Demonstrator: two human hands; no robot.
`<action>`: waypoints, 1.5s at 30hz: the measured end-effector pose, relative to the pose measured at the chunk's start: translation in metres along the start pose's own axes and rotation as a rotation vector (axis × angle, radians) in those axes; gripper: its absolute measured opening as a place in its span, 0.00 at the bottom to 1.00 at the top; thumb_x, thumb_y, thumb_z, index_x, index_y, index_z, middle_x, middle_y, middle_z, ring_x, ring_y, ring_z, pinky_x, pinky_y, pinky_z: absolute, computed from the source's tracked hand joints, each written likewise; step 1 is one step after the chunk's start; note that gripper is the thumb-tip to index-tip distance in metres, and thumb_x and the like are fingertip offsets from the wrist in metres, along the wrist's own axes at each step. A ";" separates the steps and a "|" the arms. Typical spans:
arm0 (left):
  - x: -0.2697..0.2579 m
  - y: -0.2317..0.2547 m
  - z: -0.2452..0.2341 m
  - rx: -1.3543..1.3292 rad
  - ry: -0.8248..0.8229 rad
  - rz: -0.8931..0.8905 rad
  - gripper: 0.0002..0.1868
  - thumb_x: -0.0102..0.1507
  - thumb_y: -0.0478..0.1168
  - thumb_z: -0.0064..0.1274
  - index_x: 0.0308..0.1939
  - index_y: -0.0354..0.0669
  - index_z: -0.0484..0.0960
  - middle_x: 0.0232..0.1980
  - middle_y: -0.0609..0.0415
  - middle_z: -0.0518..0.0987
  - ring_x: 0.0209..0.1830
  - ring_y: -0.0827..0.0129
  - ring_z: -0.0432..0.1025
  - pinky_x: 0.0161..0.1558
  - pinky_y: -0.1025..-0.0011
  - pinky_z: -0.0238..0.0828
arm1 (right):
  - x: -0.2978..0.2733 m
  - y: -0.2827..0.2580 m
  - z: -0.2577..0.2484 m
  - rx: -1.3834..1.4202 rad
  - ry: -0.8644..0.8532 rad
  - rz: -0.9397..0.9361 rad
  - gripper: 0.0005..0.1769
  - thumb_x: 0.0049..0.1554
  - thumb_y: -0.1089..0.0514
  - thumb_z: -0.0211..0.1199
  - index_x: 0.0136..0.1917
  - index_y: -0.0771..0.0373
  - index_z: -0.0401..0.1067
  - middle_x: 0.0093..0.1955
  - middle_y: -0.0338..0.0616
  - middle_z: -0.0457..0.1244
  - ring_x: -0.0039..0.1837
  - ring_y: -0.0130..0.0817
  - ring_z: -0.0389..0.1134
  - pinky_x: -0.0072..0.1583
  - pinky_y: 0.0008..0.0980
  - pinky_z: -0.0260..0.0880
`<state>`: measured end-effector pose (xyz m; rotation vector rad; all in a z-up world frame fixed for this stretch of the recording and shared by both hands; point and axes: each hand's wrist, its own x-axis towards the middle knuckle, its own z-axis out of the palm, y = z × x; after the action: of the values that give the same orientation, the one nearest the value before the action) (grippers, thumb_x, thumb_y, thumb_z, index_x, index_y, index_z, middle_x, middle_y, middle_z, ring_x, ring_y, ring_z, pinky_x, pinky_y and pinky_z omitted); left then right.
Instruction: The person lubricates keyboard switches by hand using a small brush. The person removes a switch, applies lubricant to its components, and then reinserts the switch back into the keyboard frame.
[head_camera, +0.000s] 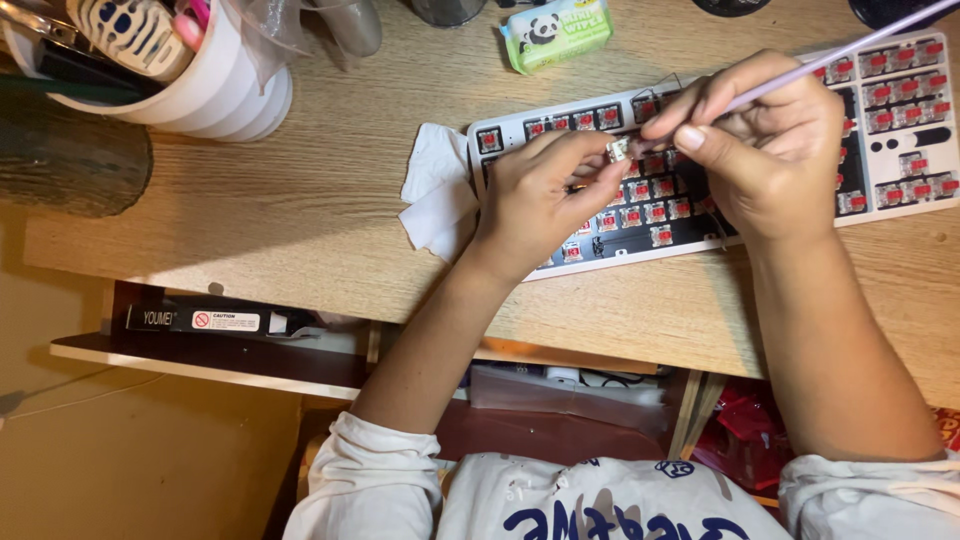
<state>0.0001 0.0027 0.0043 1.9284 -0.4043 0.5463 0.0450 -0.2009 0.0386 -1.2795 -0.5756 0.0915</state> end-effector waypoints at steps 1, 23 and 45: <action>0.000 0.000 0.000 -0.001 0.000 -0.001 0.11 0.63 0.35 0.65 0.48 0.37 0.84 0.41 0.52 0.85 0.39 0.71 0.84 0.40 0.75 0.83 | 0.000 0.001 0.003 0.031 0.003 -0.008 0.11 0.62 0.76 0.63 0.52 0.65 0.67 0.48 0.55 0.69 0.53 0.38 0.74 0.60 0.35 0.77; -0.003 -0.008 0.006 -0.015 -0.017 0.037 0.12 0.65 0.36 0.65 0.49 0.36 0.83 0.43 0.51 0.85 0.41 0.69 0.84 0.43 0.75 0.85 | 0.001 0.002 -0.005 -0.099 -0.033 0.026 0.11 0.62 0.76 0.61 0.51 0.65 0.65 0.50 0.53 0.68 0.56 0.36 0.73 0.63 0.34 0.75; 0.001 -0.003 -0.001 0.051 0.001 0.076 0.13 0.63 0.34 0.66 0.50 0.35 0.82 0.42 0.51 0.84 0.40 0.70 0.83 0.42 0.74 0.83 | -0.005 0.013 -0.008 -0.050 -0.055 -0.021 0.11 0.66 0.77 0.62 0.50 0.67 0.65 0.52 0.52 0.69 0.57 0.35 0.72 0.64 0.33 0.75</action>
<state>0.0021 0.0046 0.0030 1.9677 -0.4682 0.6128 0.0475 -0.2063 0.0235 -1.3228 -0.6419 0.0957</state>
